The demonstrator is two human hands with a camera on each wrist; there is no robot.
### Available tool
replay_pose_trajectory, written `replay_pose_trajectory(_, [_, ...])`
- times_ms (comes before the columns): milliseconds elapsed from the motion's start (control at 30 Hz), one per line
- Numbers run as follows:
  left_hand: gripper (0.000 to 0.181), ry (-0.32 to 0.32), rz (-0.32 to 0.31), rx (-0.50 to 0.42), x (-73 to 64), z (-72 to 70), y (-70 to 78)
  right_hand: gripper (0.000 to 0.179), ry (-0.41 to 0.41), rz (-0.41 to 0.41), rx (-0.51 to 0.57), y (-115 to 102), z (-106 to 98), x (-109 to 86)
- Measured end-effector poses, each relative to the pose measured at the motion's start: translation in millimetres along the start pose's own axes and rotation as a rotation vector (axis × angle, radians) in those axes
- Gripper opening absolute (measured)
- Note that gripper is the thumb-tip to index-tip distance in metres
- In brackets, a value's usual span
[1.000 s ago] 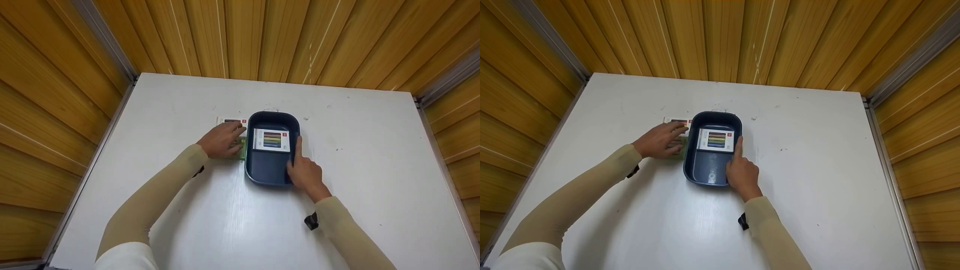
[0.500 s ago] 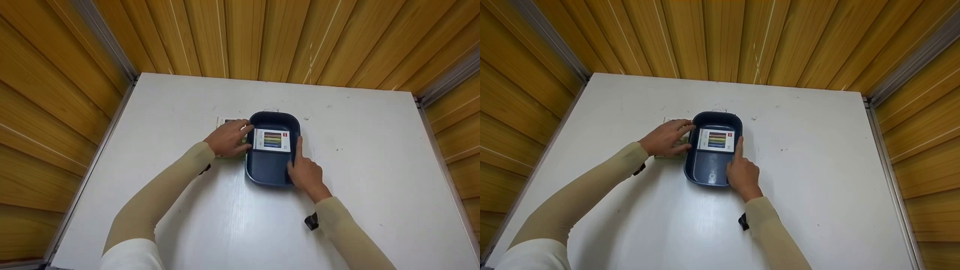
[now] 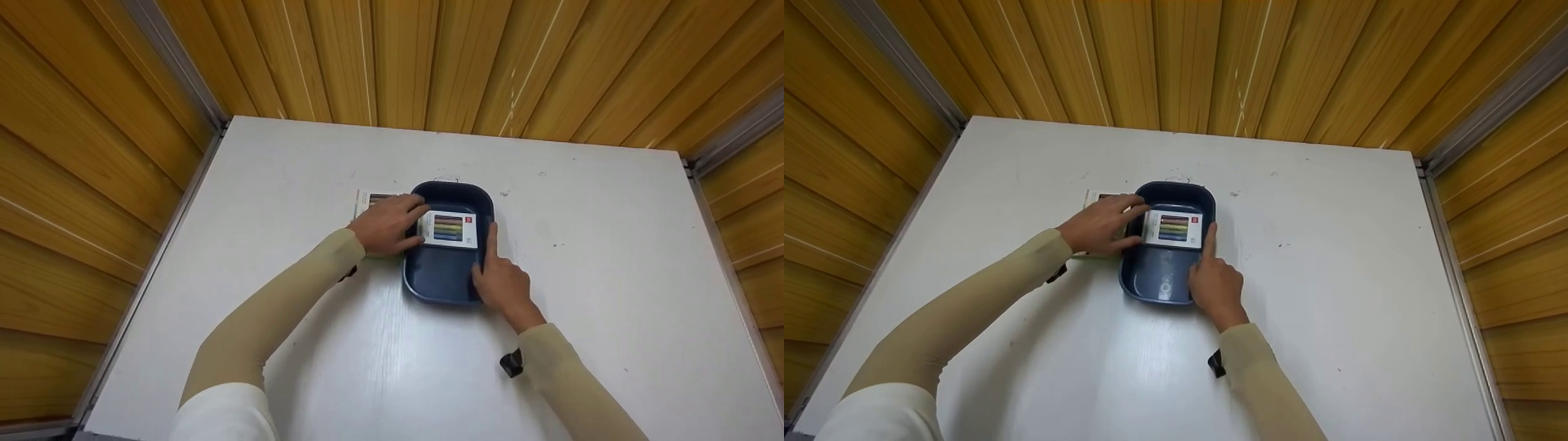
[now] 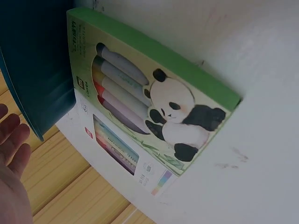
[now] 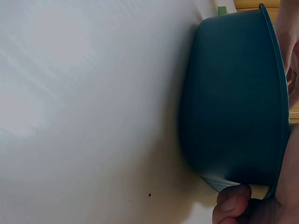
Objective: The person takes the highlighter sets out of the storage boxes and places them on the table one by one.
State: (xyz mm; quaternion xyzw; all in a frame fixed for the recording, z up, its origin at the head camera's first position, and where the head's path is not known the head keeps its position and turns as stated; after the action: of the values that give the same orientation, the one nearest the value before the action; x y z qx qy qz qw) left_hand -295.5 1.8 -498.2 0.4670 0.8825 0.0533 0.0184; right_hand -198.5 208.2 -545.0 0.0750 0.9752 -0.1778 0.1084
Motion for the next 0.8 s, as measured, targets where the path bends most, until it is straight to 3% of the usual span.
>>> replay_pose_trajectory(167, [0.066,0.028,0.051,0.008,7.6,-1.7,1.8,0.085,0.014,-0.013,0.005,-2,-4,0.8])
replay_pose_trajectory(500, [0.066,0.009,0.078,-0.007,20.1,2.8,6.5,0.086,0.007,-0.006,0.021,0,-4,1.0])
replay_pose_trajectory(800, [0.067,-0.078,0.067,0.001,31.3,12.3,16.9,0.087,0.004,-0.008,0.024,3,0,-1.6])
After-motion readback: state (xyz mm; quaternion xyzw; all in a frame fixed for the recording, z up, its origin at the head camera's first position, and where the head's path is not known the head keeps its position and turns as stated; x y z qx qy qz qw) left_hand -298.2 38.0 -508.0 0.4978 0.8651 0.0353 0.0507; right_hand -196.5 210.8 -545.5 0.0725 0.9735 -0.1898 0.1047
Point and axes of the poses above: each hand's wrist, its own x-axis towards the middle knuckle, its own z-axis out of the palm, y = z × x, the point moved 5 cm from there along x, towards the middle knuckle, and after that the axes turned 2 degrees about z, right-handed, at the moved point
